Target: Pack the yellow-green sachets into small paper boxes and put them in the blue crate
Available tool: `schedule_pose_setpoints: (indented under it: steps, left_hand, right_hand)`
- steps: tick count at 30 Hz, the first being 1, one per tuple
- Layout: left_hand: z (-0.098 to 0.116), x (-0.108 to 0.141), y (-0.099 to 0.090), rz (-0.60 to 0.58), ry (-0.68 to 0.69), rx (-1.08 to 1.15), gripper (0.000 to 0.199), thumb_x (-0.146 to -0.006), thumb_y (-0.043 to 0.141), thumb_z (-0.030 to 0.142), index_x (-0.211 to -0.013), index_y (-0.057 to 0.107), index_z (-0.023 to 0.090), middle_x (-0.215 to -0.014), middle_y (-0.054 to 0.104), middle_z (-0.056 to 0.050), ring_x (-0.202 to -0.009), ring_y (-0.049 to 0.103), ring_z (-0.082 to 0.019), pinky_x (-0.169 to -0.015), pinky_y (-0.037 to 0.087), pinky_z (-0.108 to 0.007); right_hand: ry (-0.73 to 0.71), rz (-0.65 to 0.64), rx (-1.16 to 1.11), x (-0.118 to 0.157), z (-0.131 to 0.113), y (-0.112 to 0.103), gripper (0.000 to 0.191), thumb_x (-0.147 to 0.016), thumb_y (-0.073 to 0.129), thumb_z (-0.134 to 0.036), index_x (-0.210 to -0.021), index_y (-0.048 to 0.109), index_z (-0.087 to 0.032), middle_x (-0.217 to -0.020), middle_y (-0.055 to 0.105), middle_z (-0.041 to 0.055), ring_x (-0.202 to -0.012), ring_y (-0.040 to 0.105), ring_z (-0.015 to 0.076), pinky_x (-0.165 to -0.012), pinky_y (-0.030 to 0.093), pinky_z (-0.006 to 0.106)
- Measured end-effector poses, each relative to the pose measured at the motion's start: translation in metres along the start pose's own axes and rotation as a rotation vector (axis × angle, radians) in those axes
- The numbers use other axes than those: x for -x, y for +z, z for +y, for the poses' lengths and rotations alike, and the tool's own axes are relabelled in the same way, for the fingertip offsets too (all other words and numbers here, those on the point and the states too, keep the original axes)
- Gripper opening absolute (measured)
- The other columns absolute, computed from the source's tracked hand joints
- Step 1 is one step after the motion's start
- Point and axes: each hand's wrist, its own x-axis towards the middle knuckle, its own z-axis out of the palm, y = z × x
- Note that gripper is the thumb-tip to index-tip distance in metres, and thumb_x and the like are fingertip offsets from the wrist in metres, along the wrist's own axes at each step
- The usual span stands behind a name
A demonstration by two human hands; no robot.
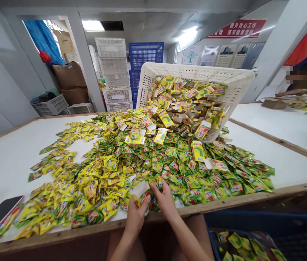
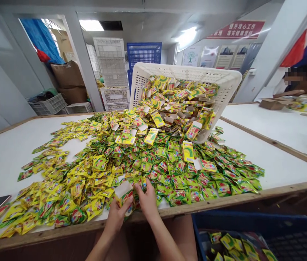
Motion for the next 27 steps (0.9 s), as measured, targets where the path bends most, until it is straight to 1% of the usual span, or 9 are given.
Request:
schedule_pose_setpoints:
  steps: [3, 6, 9, 12, 15, 17, 20, 23, 27]
  left_hand:
    - [-0.001, -0.004, -0.005, -0.024, -0.040, -0.015, 0.043, -0.059, 0.074, 0.037, -0.094, 0.066, 0.012, -0.092, 0.071, -0.011, -0.090, 0.064, -0.026, -0.082, 0.048, -0.035]
    - [-0.003, -0.012, -0.008, -0.118, -0.097, -0.031, 0.041, -0.059, 0.074, 0.039, -0.089, 0.066, 0.012, -0.083, 0.071, -0.010, -0.078, 0.065, -0.024, -0.073, 0.050, -0.033]
    - [-0.001, -0.018, -0.003, -0.253, -0.110, -0.062, 0.035, -0.060, 0.073, 0.038, -0.084, 0.066, 0.013, -0.073, 0.069, -0.007, -0.068, 0.063, -0.021, -0.067, 0.049, -0.032]
    - [0.004, -0.022, 0.003, -0.323, -0.088, -0.078, 0.032, -0.060, 0.073, 0.035, -0.083, 0.065, 0.014, -0.074, 0.068, -0.006, -0.068, 0.061, -0.020, -0.067, 0.048, -0.030]
    - [0.005, -0.025, 0.006, -0.362, -0.064, -0.087, 0.028, -0.061, 0.072, 0.032, -0.081, 0.065, 0.014, -0.075, 0.067, -0.005, -0.068, 0.060, -0.019, -0.066, 0.047, -0.029]
    - [0.001, -0.026, 0.006, -0.367, -0.047, -0.089, 0.023, -0.062, 0.070, 0.030, -0.078, 0.064, 0.014, -0.075, 0.067, -0.005, -0.067, 0.060, -0.019, -0.065, 0.047, -0.028]
    - [-0.005, -0.027, 0.004, -0.313, -0.029, -0.085, 0.021, -0.061, 0.070, 0.027, -0.076, 0.063, 0.014, -0.075, 0.067, -0.004, -0.068, 0.059, -0.018, -0.066, 0.047, -0.028]
    - [-0.007, -0.026, 0.002, -0.292, -0.070, -0.070, 0.024, -0.061, 0.070, 0.031, -0.077, 0.062, 0.015, -0.073, 0.066, -0.004, -0.066, 0.058, -0.018, -0.066, 0.047, -0.028]
    - [-0.005, -0.026, 0.003, -0.332, -0.133, -0.037, 0.027, -0.062, 0.070, 0.038, -0.074, 0.062, 0.015, -0.067, 0.064, -0.003, -0.058, 0.057, -0.016, -0.062, 0.047, -0.028]
  right_hand:
    - [0.011, -0.024, 0.030, -0.004, -0.010, -0.013, 0.041, -0.074, 0.060, -0.045, -0.099, 0.059, -0.014, -0.094, 0.066, 0.0095, -0.088, 0.059, 0.0242, -0.081, 0.046, 0.037]
    - [-0.016, -0.027, 0.009, -0.011, -0.030, -0.025, 0.039, -0.074, 0.060, -0.043, -0.102, 0.058, -0.015, -0.095, 0.065, 0.0078, -0.091, 0.058, 0.0240, -0.080, 0.046, 0.035]
    - [-0.112, -0.185, 0.039, -0.019, -0.054, -0.030, 0.028, -0.077, 0.057, -0.034, -0.101, 0.059, -0.018, -0.089, 0.065, 0.0042, -0.082, 0.059, 0.0203, -0.073, 0.046, 0.030]
    - [-0.270, -0.357, 0.315, -0.025, -0.073, -0.031, 0.011, -0.076, 0.055, -0.018, -0.084, 0.063, -0.019, -0.080, 0.063, 0.0014, -0.077, 0.056, 0.0171, -0.071, 0.043, 0.027]
    - [-0.361, -0.524, 0.614, -0.027, -0.081, -0.028, 0.017, -0.073, 0.050, -0.006, -0.073, 0.061, -0.019, -0.075, 0.058, 0.0005, -0.075, 0.054, 0.0148, -0.069, 0.040, 0.023]
    - [-0.393, -0.586, 0.753, -0.027, -0.081, -0.024, 0.019, -0.072, 0.048, -0.003, -0.070, 0.059, -0.018, -0.078, 0.056, 0.0017, -0.074, 0.053, 0.0141, -0.065, 0.038, 0.022]
    - [-0.430, -0.611, 0.809, -0.024, -0.079, -0.017, 0.016, -0.071, 0.050, -0.004, -0.075, 0.057, -0.018, -0.086, 0.055, 0.0033, -0.075, 0.053, 0.0145, -0.064, 0.038, 0.022]
    - [-0.382, -0.573, 0.687, -0.023, -0.077, -0.013, 0.023, -0.073, 0.052, -0.006, -0.091, 0.054, -0.020, -0.088, 0.058, 0.0013, -0.079, 0.055, 0.0149, -0.067, 0.038, 0.022]
    - [-0.320, -0.471, 0.699, -0.024, -0.071, -0.012, 0.016, -0.074, 0.057, -0.010, -0.086, 0.054, -0.020, -0.080, 0.061, -0.0004, -0.076, 0.055, 0.0157, -0.066, 0.036, 0.023]
